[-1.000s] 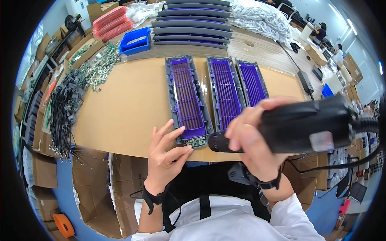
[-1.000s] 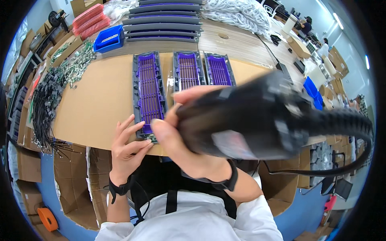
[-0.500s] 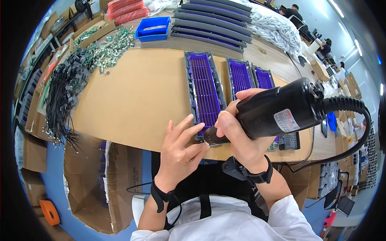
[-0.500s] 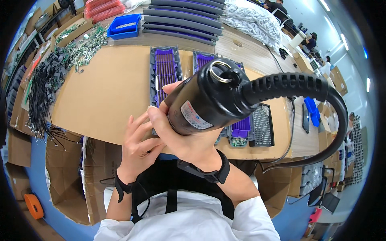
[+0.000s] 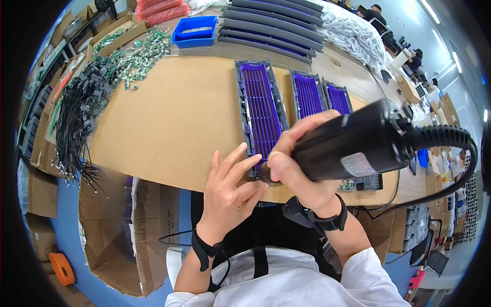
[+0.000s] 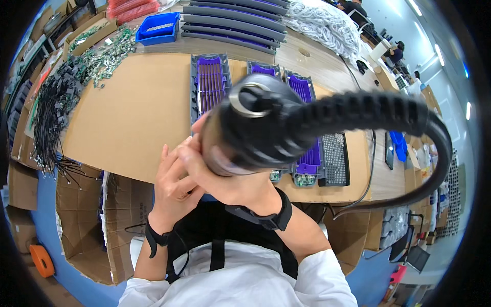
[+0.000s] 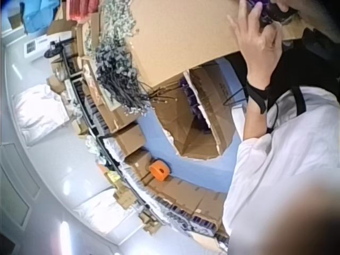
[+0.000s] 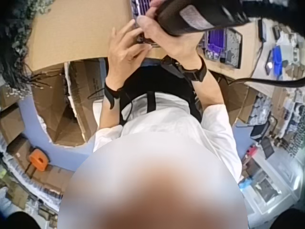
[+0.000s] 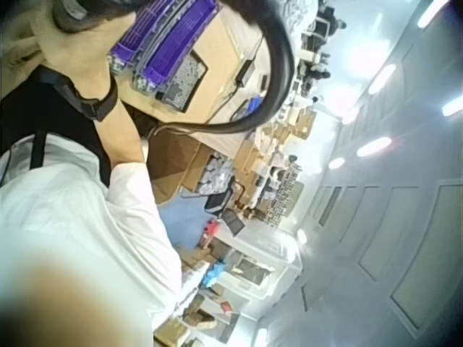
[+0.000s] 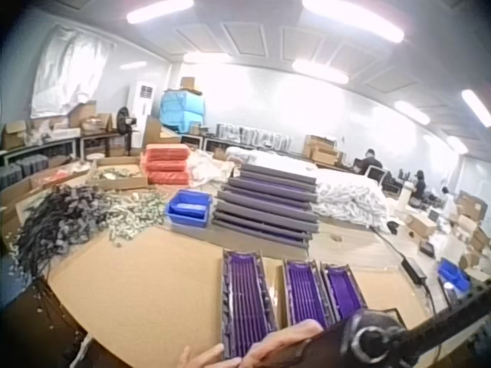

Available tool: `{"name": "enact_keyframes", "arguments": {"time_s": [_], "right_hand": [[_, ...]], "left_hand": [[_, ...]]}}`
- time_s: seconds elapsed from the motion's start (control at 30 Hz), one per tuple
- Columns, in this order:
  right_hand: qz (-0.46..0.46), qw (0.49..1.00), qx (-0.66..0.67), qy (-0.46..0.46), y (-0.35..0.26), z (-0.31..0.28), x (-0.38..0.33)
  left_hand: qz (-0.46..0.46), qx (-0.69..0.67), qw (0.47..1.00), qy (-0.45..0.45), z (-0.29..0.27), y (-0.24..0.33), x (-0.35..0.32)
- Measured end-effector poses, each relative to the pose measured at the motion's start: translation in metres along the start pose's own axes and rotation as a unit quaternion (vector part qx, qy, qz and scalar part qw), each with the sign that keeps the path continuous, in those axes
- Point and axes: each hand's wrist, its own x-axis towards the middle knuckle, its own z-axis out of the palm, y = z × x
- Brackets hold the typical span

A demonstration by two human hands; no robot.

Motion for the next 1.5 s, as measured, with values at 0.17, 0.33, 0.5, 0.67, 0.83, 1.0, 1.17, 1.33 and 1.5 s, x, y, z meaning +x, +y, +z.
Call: {"name": "enact_keyframes", "arguments": {"time_s": [0.17,0.33,0.5,0.67,0.83,1.0,1.17,1.33,1.5], "right_hand": [[0.025,0.998,0.023,-0.052,0.005,0.0,0.012],[-0.017,0.996,0.077,-0.039,0.003,0.005,0.019],[-0.04,0.999,-0.002,0.001,-0.014,-0.022,0.01],[0.12,0.973,0.107,0.168,-0.075,-0.086,-0.001],[0.18,0.927,0.034,0.328,-0.086,-0.2,-0.033],[0.369,0.853,-0.075,0.361,-0.054,-0.305,-0.071],[0.477,0.811,-0.127,0.315,-0.017,-0.331,-0.072],[0.511,0.761,-0.373,0.14,0.016,-0.357,-0.073],[0.487,0.68,-0.548,0.006,0.006,-0.349,-0.063]], "left_hand": [[-0.006,-0.017,1.0,0.009,0.005,-0.004,-0.006],[-0.02,-0.034,0.999,-0.002,-0.001,0.006,0.001],[-0.017,-0.034,0.999,-0.01,-0.002,0.006,0.004],[-0.034,-0.02,0.998,-0.044,-0.005,0.015,0.009],[-0.077,-0.031,0.992,-0.096,-0.025,0.032,0.03],[-0.173,-0.005,0.979,-0.109,-0.041,0.017,0.063],[-0.364,-0.156,0.9,-0.183,-0.04,-0.029,0.088],[-0.451,-0.236,0.83,-0.228,-0.015,-0.031,0.114],[-0.42,-0.272,0.837,-0.219,-0.015,-0.027,0.117]]}}
